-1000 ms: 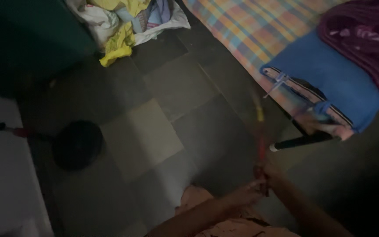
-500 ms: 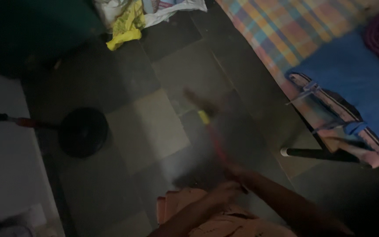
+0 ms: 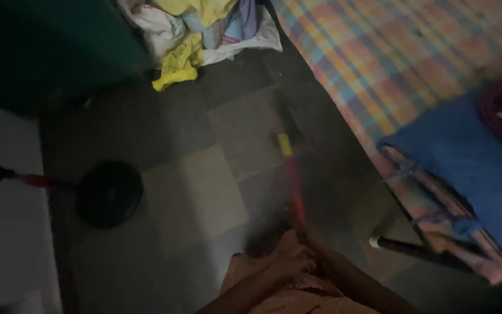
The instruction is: The person sweeps the floor of a room with several beds using a broom, moving the broom across the tiles around and under the furniture.
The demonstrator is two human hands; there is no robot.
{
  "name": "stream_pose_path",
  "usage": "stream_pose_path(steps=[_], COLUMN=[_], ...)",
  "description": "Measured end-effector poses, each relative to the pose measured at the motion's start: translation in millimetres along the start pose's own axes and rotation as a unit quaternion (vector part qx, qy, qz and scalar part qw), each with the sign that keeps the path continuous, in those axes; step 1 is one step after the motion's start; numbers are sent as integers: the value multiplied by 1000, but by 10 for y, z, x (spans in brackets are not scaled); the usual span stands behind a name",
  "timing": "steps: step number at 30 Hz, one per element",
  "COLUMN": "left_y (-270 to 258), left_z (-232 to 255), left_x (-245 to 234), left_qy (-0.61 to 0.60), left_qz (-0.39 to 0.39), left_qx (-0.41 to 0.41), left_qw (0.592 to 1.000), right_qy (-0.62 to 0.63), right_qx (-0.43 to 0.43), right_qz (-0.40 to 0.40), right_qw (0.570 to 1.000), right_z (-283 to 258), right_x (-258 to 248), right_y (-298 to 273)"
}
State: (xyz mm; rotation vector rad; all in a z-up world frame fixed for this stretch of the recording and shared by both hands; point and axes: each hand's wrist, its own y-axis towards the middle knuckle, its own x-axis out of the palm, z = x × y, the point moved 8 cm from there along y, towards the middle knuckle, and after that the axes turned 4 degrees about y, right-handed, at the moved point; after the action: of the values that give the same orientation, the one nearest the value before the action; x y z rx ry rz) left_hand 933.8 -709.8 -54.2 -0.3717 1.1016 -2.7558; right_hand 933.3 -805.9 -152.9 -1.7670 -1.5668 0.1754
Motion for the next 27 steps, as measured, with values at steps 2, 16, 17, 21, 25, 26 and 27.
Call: stream_pose_path(steps=[2,16,17,21,25,26,27], left_y=[-72,230,232,185,-18,-129,-284], left_z=[389,1940,1936,1979,2024,2023,1976], left_x=[-213,-1787,-1842,-2078,-2349,-2475,-2639], left_qy=[153,77,47,-69,-190,-215,-250], left_qz=[-8,89,98,139,187,202,216], left_qx=[117,32,29,12,-2,-4,-8], left_qw=[981,993,994,988,964,955,944], right_qy=[33,223,216,179,128,112,95], right_qx=[10,10,24,67,93,100,105], right_qz=[62,343,332,284,249,245,242], right_qw=[998,913,918,939,955,958,960], right_z=[-189,-2426,-2474,-2725,-2883,-2915,-2931], right_x=[-304,-1955,-1906,-1630,-1374,-1310,-1248], right_y=[62,1463,1656,2431,3192,3371,3543])
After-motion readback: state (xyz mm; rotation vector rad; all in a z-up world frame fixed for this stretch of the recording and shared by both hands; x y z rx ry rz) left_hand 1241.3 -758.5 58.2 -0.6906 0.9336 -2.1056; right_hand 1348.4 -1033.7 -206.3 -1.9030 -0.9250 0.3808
